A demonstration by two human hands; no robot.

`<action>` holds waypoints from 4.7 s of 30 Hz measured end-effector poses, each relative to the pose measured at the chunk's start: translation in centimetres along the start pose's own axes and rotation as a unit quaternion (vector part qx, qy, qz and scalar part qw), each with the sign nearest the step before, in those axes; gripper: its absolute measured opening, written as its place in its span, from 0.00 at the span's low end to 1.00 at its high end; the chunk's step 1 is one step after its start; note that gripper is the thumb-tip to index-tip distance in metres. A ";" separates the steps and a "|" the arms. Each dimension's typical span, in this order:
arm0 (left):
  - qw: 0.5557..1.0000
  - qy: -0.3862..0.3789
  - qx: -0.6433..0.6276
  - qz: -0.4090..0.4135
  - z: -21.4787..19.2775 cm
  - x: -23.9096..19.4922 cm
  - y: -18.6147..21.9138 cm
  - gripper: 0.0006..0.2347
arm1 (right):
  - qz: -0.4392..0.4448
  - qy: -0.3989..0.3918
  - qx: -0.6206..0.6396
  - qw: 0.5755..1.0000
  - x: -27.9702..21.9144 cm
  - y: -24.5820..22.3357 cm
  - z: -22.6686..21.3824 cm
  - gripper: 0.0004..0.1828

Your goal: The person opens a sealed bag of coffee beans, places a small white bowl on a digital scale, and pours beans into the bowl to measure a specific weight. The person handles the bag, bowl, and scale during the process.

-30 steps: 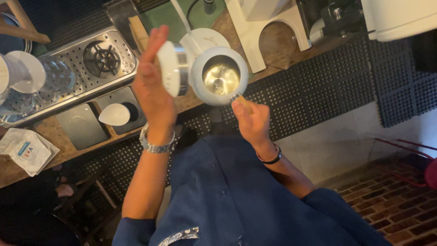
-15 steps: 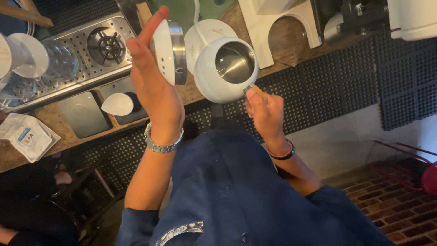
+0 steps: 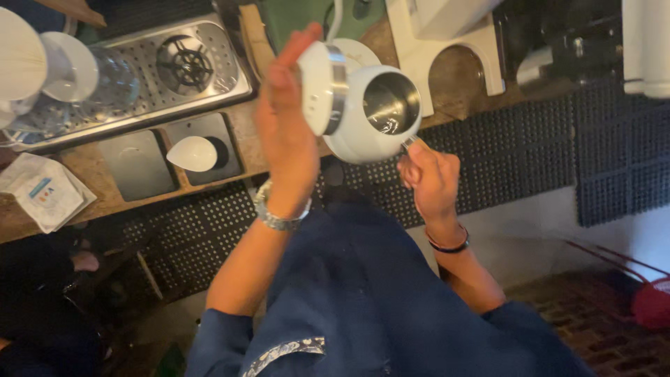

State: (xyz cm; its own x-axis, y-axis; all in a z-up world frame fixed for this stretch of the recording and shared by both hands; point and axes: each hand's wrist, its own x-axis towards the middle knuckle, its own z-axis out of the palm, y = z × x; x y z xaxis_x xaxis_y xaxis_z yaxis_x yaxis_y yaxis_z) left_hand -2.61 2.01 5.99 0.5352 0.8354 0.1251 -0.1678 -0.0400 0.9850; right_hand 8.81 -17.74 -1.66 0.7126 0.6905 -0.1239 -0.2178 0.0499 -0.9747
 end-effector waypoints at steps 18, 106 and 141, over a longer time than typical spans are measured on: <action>0.872 -0.146 0.426 0.193 1.9 0.9 -3.2 0.17 | -0.033 0.038 -0.303 0.952 -0.1 -1.2 3.1 0.19; 0.894 0.047 0.441 0.063 -14.2 -5.1 -26.9 0.13 | 0.002 0.447 -0.046 0.893 -21.0 8.2 -0.6 0.23; 0.932 -0.255 0.256 -0.010 29.8 -14.8 -17.8 0.11 | -0.118 0.170 -0.164 0.964 6.2 -2.2 -40.8 0.31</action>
State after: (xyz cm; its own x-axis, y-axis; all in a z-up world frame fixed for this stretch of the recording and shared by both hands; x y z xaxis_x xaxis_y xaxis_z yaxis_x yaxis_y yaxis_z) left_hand 17.15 -25.94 -9.85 0.8798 0.4749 0.0176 0.1943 -0.3933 0.8986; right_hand 40.94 -42.97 -7.88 0.9066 0.4076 0.1097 0.1602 -0.0919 -0.9828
